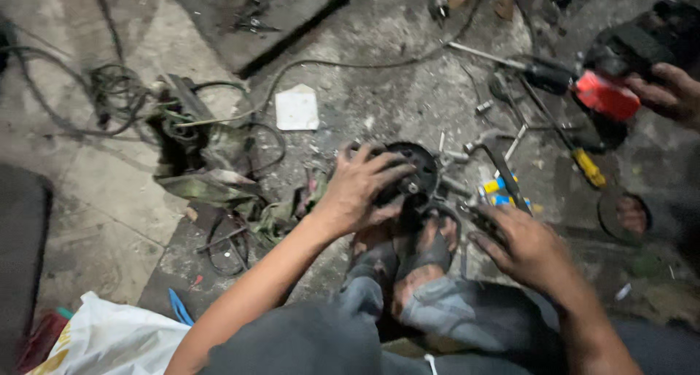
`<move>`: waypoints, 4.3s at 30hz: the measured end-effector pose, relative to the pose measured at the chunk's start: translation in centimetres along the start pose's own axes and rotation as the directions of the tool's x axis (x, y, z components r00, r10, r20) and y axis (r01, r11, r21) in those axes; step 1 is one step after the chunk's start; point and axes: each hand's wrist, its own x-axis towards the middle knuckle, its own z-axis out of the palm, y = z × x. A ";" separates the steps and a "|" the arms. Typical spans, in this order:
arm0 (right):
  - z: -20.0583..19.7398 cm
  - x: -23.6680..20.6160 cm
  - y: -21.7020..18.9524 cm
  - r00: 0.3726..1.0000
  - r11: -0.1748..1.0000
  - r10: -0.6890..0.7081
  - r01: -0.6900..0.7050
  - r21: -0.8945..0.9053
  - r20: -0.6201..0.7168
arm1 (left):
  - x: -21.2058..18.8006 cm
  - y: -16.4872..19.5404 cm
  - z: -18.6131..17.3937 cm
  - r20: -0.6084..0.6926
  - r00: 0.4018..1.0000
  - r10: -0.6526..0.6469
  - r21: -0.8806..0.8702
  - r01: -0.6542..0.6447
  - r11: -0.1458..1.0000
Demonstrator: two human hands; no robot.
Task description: The person sits on the floor and cleans a motor rotor with a cloth, then uses a socket wrench to tighten bolts on a motor housing. The person handles the rotor and housing separately, wiping and assembling components in a cluttered workshop.
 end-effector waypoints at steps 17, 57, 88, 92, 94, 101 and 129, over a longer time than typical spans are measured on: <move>-2.4 -0.6 -2.9 0.985 0.979 0.140 -0.123 -0.160 0.098 | -1.6 1.7 0.2 -0.179 0.975 -0.128 0.162 0.158 0.974; -1.8 11.7 -15.5 0.975 0.808 -0.201 0.221 -0.546 0.098 | -3.8 9.5 -15.5 0.120 0.955 -0.272 0.391 0.207 0.897; 11.2 8.7 -2.3 0.959 0.328 0.277 -0.144 0.934 0.050 | -4.1 -1.2 2.8 -0.130 0.941 -0.312 -0.123 0.297 0.947; 12.9 9.4 -0.5 0.954 0.366 0.297 -0.072 0.928 -0.043 | -4.4 -1.9 4.3 -0.152 0.945 -0.289 -0.143 0.268 0.953; 13.4 9.2 0.2 0.971 0.457 0.186 0.048 0.888 -0.148 | -4.4 -2.4 5.0 -0.128 0.946 -0.298 -0.136 0.280 0.950; 13.3 8.9 0.8 0.930 0.555 0.327 -0.042 0.831 -0.171 | -4.1 -3.5 7.3 -0.166 0.952 -0.256 -0.167 0.229 0.959; 12.3 11.6 -0.7 0.928 0.856 -0.038 0.222 0.468 -0.371 | -3.6 -3.8 6.5 -0.202 0.955 -0.216 -0.275 0.156 0.949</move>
